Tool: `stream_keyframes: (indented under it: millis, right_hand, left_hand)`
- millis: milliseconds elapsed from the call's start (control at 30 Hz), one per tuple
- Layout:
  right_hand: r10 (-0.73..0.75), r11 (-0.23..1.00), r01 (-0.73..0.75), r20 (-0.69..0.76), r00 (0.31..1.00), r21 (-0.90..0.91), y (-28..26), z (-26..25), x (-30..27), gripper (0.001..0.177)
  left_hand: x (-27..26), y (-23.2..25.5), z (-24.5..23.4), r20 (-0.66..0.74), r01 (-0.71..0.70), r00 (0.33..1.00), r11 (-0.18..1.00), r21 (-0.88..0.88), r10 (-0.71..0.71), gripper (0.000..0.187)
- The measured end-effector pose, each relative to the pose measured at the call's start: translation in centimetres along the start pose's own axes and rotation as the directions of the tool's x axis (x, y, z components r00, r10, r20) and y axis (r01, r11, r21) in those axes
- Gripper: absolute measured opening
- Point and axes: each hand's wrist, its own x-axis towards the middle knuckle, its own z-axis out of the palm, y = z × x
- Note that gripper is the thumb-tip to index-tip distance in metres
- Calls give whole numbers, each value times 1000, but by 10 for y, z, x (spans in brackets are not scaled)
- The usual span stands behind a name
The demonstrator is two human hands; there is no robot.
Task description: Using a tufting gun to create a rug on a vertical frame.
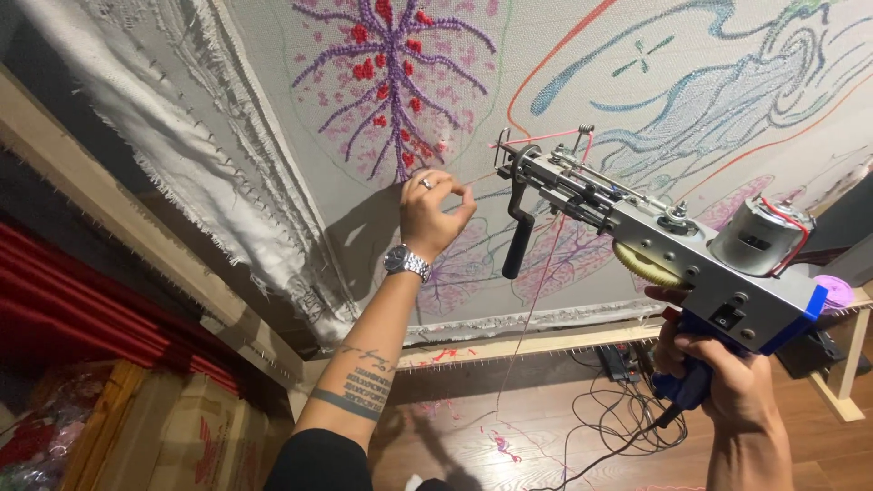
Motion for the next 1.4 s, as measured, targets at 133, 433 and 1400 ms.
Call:
stream_keyframes:
  millis: [133,433,1400]
  right_hand:
    - [1,1000,-1,9,1000,3,1,-6,-1,14]
    - [-6,999,6,-9,1000,-39,3,9,4,8]
    - [63,996,-66,-50,997,-66,7,35,12,22]
  left_hand:
    - [11,-17,13,-51,69,996,997,18,-68,13]
    - [38,-15,7,-127,256,957,965,-47,-260,7]
    - [8,-17,31,-50,113,992,993,20,-112,3]
